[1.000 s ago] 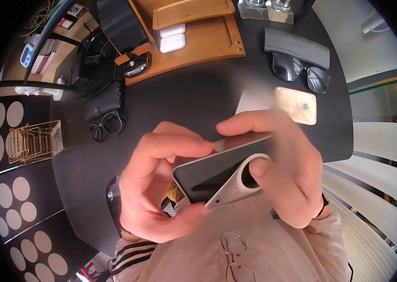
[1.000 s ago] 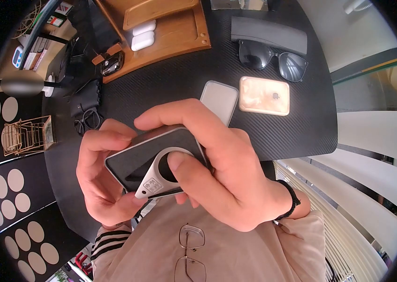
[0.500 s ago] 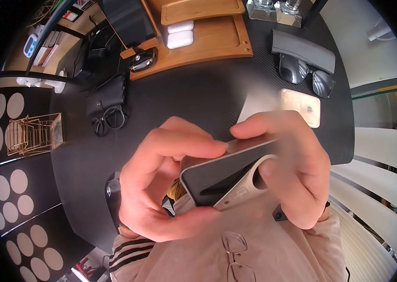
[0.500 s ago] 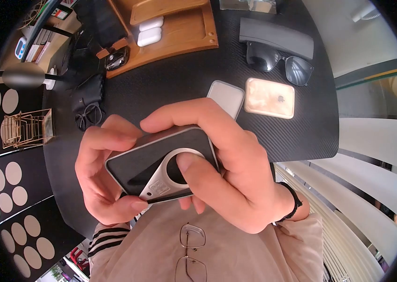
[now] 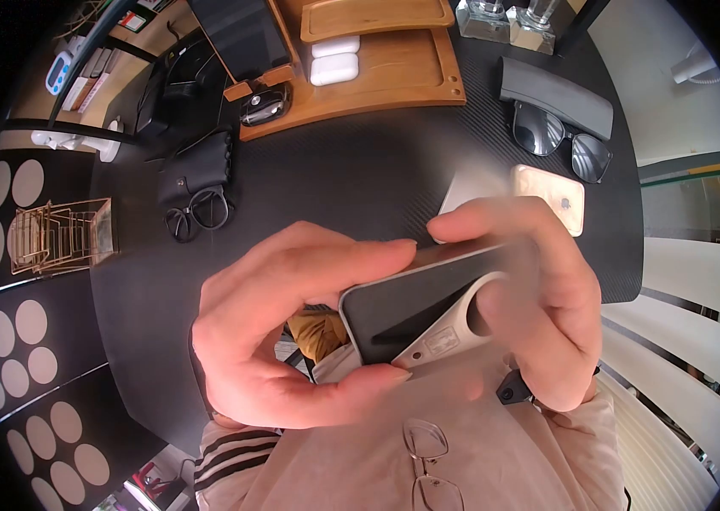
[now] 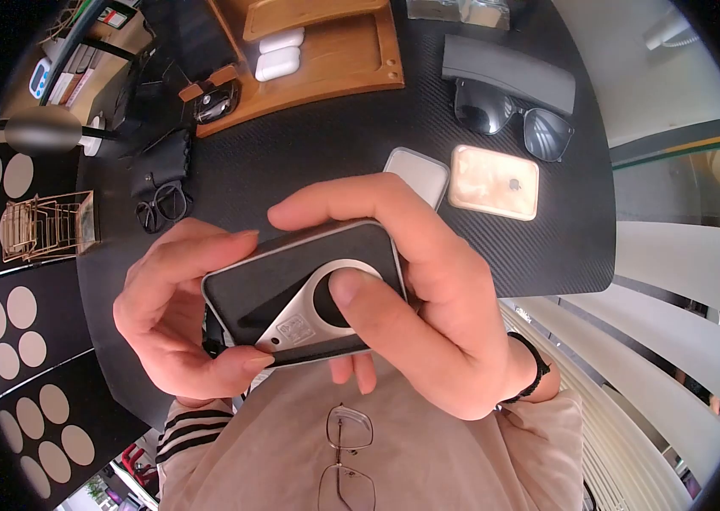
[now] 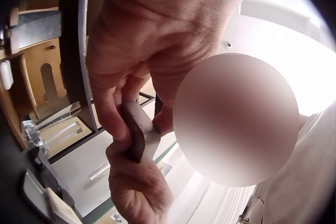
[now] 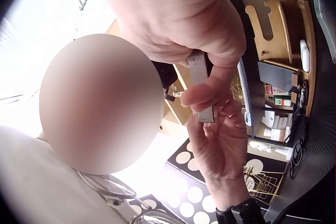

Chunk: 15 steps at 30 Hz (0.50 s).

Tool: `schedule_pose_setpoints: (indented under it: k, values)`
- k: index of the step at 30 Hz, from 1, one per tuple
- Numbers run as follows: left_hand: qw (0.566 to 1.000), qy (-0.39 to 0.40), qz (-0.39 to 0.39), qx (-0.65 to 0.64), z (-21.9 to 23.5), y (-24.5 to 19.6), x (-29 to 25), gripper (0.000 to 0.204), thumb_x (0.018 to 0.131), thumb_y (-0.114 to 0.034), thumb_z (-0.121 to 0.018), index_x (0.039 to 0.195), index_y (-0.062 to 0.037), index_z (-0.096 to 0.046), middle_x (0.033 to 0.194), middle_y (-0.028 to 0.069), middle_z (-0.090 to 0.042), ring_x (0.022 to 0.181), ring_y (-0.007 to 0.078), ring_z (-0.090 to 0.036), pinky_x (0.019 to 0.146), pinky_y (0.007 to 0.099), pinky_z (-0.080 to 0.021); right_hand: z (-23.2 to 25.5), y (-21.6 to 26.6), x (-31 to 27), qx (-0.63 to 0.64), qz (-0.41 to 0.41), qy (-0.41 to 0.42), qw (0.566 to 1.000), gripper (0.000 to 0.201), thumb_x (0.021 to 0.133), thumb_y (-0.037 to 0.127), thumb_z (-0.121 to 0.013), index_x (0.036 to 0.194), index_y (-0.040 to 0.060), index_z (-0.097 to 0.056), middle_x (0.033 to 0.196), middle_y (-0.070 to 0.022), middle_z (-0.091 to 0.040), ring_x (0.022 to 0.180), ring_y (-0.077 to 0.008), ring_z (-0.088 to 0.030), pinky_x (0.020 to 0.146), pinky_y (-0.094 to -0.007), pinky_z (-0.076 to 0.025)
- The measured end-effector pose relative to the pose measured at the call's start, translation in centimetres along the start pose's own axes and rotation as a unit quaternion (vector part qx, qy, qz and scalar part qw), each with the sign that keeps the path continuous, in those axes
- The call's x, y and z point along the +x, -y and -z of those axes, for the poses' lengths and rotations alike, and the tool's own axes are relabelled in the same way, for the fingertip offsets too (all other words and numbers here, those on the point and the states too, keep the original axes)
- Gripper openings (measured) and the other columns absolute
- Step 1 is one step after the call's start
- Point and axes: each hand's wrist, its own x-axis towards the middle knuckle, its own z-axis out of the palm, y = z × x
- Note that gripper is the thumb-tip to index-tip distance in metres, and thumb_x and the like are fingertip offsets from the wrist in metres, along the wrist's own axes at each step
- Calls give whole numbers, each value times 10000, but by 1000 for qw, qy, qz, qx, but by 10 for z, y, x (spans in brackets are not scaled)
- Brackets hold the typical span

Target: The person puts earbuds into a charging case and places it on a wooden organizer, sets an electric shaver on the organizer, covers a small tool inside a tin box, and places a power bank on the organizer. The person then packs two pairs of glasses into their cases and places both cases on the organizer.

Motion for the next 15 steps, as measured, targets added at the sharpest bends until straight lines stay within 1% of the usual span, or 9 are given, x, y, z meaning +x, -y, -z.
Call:
schedule_pose_setpoints:
  k: [3,5,9,10,12,13,14,15]
  values:
    - [1000,-1,12,-12,1,-1,2,677,615,-179,-919,1167,140,-691,967,174,-704,873,217,-665,787,293,-473,0,4,1,15,-21,10,1000,415,915,30,-489,1314,-79,-520,1147,-187,-703,1034,-171,-645,892,-283,-485]
    - [1000,13,28,-3,4,-1,3,683,615,-181,-923,1166,152,-693,949,180,-714,852,213,-684,773,282,-483,0,4,0,15,-20,8,1000,413,916,25,-487,1315,-76,-520,1151,-181,-701,1033,-166,-644,890,-279,-485]
    - [1000,14,23,1,4,0,4,681,620,-189,-924,1162,155,-694,948,189,-724,832,219,-701,764,277,-496,0,2,0,15,-14,10,1000,410,919,22,-483,1317,-71,-521,1169,-166,-691,1024,-158,-642,888,-274,-484]
    - [999,11,33,9,4,-2,4,673,625,-190,-921,1159,151,-696,949,194,-727,838,227,-712,762,280,-508,0,5,-1,15,-13,10,1000,410,919,22,-483,1317,-71,-521,1169,-166,-691,1024,-158,-642,888,-274,-484]
    - [999,8,44,17,4,-4,5,664,629,-192,-917,1156,147,-699,951,198,-730,845,235,-722,759,283,-520,-1,15,-2,75,-98,5,992,415,916,21,-483,1318,-73,-522,1182,-161,-685,1023,-158,-641,889,-272,-482]
    - [998,12,28,58,4,-6,6,649,638,-198,-912,1150,141,-703,947,203,-731,853,242,-728,762,294,-534,0,11,-1,75,-98,5,992,415,916,21,-483,1318,-73,-522,1182,-161,-685,1023,-158,-641,889,-272,-482]
    - [995,16,12,98,4,-6,8,634,647,-203,-908,1144,135,-706,944,208,-733,862,250,-734,766,304,-548,2,4,0,43,-53,9,998,418,912,19,-484,1318,-75,-524,1183,-162,-685,1028,-161,-640,894,-275,-480]
    - [995,16,12,98,5,-6,9,634,647,-203,-908,1144,135,-706,944,208,-733,862,250,-734,766,304,-548,3,0,0,9,-7,13,1000,422,908,18,-485,1318,-76,-526,1185,-163,-686,1033,-164,-640,899,-277,-479]
